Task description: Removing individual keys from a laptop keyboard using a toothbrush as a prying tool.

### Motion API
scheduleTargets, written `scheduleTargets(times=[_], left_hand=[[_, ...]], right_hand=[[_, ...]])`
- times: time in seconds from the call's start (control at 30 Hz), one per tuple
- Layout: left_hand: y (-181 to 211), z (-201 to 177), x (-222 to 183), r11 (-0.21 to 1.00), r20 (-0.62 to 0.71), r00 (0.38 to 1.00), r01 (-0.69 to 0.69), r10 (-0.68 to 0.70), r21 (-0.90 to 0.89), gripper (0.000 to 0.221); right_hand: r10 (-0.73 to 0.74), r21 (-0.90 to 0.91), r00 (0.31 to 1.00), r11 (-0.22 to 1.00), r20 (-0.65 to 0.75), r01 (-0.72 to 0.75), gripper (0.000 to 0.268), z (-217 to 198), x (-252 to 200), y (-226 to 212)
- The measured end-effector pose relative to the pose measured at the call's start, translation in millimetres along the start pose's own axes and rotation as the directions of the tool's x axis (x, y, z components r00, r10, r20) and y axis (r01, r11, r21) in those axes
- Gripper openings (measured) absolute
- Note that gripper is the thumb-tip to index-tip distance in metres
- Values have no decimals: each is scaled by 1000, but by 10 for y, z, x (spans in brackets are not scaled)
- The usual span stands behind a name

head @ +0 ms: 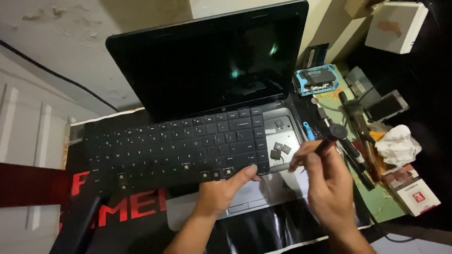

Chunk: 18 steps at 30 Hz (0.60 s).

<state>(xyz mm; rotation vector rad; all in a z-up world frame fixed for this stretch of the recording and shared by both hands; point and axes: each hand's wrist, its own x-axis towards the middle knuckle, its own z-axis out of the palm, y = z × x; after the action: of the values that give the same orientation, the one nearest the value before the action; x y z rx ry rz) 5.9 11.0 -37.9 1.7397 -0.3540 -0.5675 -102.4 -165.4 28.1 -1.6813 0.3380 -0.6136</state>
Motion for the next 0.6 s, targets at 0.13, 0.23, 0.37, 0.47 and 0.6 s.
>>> scheduleTargets(times=[0.13,0.23,0.37,0.47,0.6], left_hand=[[116,-6,-17,996,30,997,79,-77,-50,32],[142,-8,-38,983,-9,987,-162,162,-84,30],[224,2,-41,957,-15,968,-251,251,-148,28],[185,26,-24,942,-11,965,-257,261,-215,26],[155,44,4,959,22,990,-130,140,-253,26]], right_hand=[[-131,-332,989,938,-71,100,25,-108,118,161],[-205,-656,979,739,-3,152,16,-275,494,305],[96,-877,993,469,-63,-101,33,-392,812,470],[69,-942,998,335,-16,-38,37,-438,913,750],[100,-980,994,187,-49,-67,47,-424,910,732]])
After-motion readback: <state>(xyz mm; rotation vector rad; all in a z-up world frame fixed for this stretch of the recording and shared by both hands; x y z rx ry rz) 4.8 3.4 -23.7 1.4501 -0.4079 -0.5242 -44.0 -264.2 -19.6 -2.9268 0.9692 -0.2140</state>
